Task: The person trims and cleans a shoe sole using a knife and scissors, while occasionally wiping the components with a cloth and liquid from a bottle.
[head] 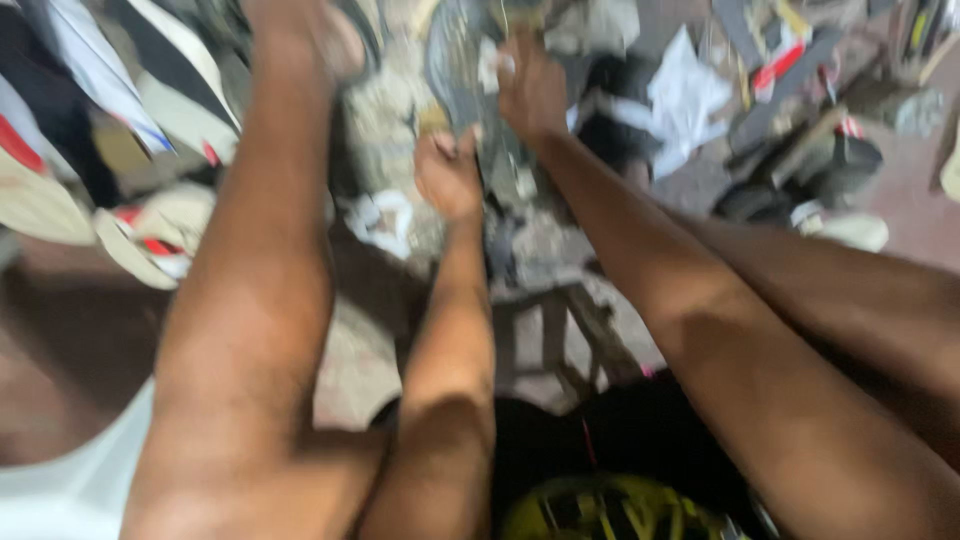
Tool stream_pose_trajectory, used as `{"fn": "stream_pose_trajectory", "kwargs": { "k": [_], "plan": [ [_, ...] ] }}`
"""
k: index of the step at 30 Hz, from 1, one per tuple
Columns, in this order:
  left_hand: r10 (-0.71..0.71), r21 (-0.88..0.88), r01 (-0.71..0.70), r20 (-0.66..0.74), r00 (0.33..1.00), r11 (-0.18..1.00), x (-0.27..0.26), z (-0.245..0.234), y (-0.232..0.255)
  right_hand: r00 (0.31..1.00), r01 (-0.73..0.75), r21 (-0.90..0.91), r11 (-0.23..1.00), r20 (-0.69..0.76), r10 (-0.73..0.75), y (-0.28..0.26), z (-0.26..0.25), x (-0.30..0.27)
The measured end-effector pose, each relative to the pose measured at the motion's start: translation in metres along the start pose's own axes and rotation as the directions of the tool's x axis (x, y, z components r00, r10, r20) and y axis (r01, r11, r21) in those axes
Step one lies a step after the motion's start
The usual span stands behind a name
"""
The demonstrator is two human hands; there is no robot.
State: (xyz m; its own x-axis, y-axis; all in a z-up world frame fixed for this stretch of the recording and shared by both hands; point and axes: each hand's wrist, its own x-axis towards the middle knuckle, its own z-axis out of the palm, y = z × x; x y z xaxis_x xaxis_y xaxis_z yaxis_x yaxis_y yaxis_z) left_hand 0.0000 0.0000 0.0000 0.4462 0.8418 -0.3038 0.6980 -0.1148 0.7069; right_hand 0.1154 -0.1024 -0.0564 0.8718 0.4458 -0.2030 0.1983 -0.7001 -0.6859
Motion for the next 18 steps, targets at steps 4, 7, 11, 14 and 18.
{"fn": "stream_pose_trajectory", "kwargs": {
  "k": [4, 7, 11, 14, 18],
  "plan": [
    [-0.072, 0.006, 0.072, -0.016, 0.997, 0.997, -0.004, 0.008, -0.013, 0.922, 0.291, -0.154, 0.944, -0.220, -0.319, 0.002, 0.020, -0.051],
    [0.045, 0.097, -0.047, 0.030, 0.999, 0.994, 0.000, 0.004, -0.018, 0.998, -0.059, -0.031, 0.998, 0.001, 0.059, -0.002, 0.015, -0.052],
    [-0.073, 0.169, 0.053, 0.111, 0.991, 0.984, 0.029, -0.002, -0.006, 0.977, -0.206, 0.119, 0.971, 0.076, 0.198, 0.027, -0.008, -0.015],
    [0.089, 0.257, -0.090, 0.017, 0.996, 0.962, 0.049, -0.006, 0.013, 0.958, -0.057, -0.113, 0.992, 0.273, 0.087, 0.028, -0.040, 0.018],
    [0.181, 0.166, -0.194, 0.087, 0.980, 0.967, 0.066, -0.001, 0.034, 0.652, 0.431, -0.185, 0.883, 0.740, -0.163, 0.009, -0.104, 0.041]
  ]
}}
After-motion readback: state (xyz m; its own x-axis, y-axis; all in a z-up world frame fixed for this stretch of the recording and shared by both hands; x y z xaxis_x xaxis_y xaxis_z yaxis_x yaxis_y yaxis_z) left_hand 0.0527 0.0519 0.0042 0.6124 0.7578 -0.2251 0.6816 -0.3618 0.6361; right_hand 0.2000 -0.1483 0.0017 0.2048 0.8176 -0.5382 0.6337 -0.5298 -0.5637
